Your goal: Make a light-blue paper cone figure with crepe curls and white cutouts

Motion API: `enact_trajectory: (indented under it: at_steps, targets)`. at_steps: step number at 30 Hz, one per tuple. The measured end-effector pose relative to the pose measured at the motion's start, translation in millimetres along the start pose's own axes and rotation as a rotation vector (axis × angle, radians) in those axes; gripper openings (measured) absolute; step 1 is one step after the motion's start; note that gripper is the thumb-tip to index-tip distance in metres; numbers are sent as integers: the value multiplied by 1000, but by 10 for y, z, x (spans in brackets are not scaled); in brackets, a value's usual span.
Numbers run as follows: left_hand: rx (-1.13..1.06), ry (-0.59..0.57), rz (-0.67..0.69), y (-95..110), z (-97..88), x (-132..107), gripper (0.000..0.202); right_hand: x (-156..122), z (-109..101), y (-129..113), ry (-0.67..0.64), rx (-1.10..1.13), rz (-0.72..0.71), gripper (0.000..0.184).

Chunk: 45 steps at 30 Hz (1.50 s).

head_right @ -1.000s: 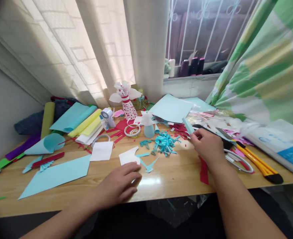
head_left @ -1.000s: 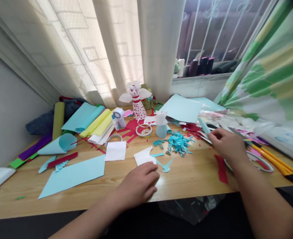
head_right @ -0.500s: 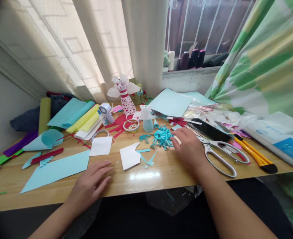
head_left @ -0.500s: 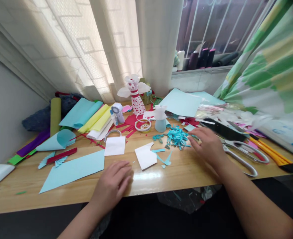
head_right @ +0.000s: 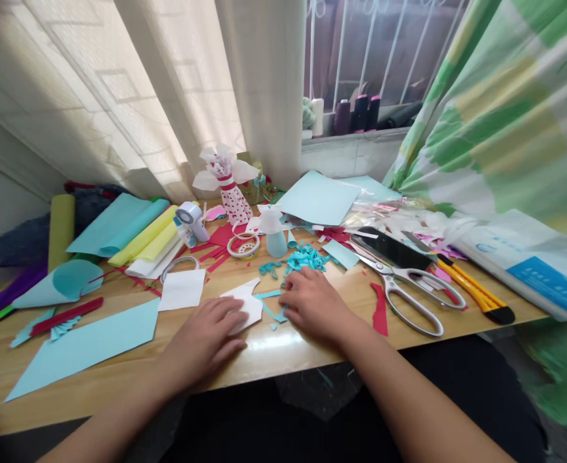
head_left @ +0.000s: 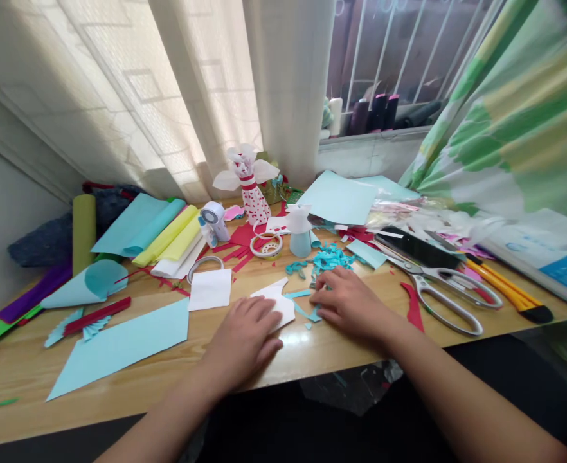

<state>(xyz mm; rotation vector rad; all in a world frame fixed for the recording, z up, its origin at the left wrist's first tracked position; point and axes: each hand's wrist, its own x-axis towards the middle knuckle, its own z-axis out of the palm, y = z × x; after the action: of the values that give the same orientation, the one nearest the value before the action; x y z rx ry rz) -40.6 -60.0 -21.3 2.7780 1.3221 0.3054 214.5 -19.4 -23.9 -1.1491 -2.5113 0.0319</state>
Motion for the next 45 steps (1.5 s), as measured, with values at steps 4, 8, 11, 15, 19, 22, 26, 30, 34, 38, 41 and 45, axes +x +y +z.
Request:
enact_trajectory:
  at_steps: [4,8,11,15,19,22,26,30,34,38,41,45]
  targets:
    - [17,-28,-110,-160,-130,84,15,-49,-18,12,7,-8,-6,7]
    - [-112,9,-169,-241,-268,347,13,39,-39,141,103,16,14,13]
    - [-195,135,-230,-223,-152,743,22,134,-26,190,227,32,55,18]
    - [-255,155,-284,-288,160,1173,20,154,30,189,317,71,55,13]
    - [-374,181,-310,-405,186,1230,6,123,52,161,364,144,30,10]
    - [-490,245,-289,-372,-16,1127,5,186,-13,111,410,207,26,18]
    - [-665,267,-239,-193,-227,995,9,377,-126,-28,362,397,56,49]
    - [-882,237,-255,-92,-224,943,11,519,-129,-151,339,672,164,41]
    - [-978,166,-278,-144,-182,943,10,522,-92,-106,372,749,313,7]
    - [-962,157,-353,-242,-167,948,10,480,-78,40,346,837,440,8]
    - [-1039,174,-421,-309,-154,960,11,461,-66,129,330,912,517,12]
    - [-1126,194,-440,-367,-149,980,14,450,-45,203,329,981,564,14]
